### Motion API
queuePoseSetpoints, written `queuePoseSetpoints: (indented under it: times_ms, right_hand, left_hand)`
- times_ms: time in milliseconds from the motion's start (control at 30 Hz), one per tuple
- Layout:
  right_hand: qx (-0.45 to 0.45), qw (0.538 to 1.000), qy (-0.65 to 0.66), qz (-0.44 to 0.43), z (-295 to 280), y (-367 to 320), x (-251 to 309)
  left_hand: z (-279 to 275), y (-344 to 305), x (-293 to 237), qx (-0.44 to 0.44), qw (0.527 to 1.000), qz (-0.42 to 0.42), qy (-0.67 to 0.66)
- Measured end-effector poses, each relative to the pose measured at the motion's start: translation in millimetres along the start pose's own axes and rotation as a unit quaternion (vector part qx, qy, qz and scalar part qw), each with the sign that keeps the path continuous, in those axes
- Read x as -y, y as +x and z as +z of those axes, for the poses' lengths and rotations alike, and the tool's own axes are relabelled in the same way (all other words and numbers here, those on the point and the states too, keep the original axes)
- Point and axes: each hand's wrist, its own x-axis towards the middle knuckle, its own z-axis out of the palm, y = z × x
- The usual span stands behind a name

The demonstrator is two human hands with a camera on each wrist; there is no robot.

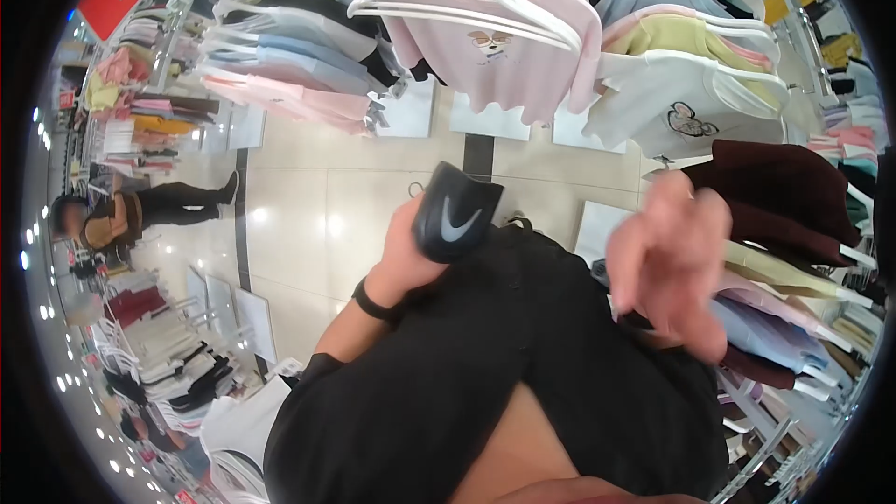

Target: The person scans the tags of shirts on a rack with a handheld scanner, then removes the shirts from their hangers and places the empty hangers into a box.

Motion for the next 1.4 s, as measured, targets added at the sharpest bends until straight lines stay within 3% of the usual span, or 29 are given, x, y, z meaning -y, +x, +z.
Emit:
queuePoseSetpoints:
  times_ms: [133,267,533,633,667,733,767,900,1033,1133,1267,1333,1400]
  right_hand:
    - [-0.111,0.985,0.108,0.076,-26.2,-12.9,-24.9]
    - [-0.122,0.972,0.183,0.083,-37.9,-9.4,-36.4]
    - [-0.145,0.972,0.164,0.088,-42.0,27.5,-52.0]
    - [-0.177,0.977,0.089,0.072,-43.9,45.8,-61.9]
    - [-0.224,0.970,0.023,0.091,-45.9,49.2,-64.8]
    - [-0.308,0.937,-0.110,0.123,-49.0,64.9,-71.0]
    - [-0.363,0.918,-0.113,0.110,-48.1,75.1,-74.5]
    - [-0.406,0.875,-0.241,0.102,-75.1,96.0,-82.8]
    - [-0.404,0.826,-0.382,0.093,-93.0,134.6,-81.8]
    - [-0.347,0.819,-0.450,0.072,-108.9,173.3,-79.6]
    - [-0.324,0.794,-0.510,0.074,-124.7,231.0,-78.3]
    - [-0.324,0.806,-0.494,0.034,-135.4,264.5,-81.2]
    - [-0.330,0.768,-0.545,0.064,-152.9,299.9,-74.2]
  left_hand:
    - [6.2,-15.4,-5.1,-0.060,0.997,-0.041,-0.021]
    - [-0.8,-12.3,3.6,-0.058,0.998,-0.038,-0.001]
    - [-26.7,26.2,15.0,-0.058,0.998,-0.024,-0.031]
    - [-46.2,45.4,26.8,-0.048,0.998,-0.012,-0.027]
    - [-52.2,51.1,29.5,-0.045,0.998,-0.012,-0.031]
    - [-66.2,64.7,34.9,-0.046,0.998,-0.006,-0.036]
    - [-72.9,70.0,42.4,-0.046,0.999,0.014,-0.024]
    - [-102.4,92.6,62.9,-0.033,0.996,0.022,-0.081]
    - [-127.6,108.3,74.8,-0.042,0.992,0.018,-0.116]
    - [-143.0,114.7,85.0,-0.049,0.996,0.015,-0.076]
    - [-152.4,114.0,91.1,-0.077,0.993,-0.015,-0.088]
    - [-151.9,115.5,91.1,-0.101,0.990,-0.017,-0.096]
    - [-149.0,113.0,101.1,-0.114,0.988,-0.035,-0.097]
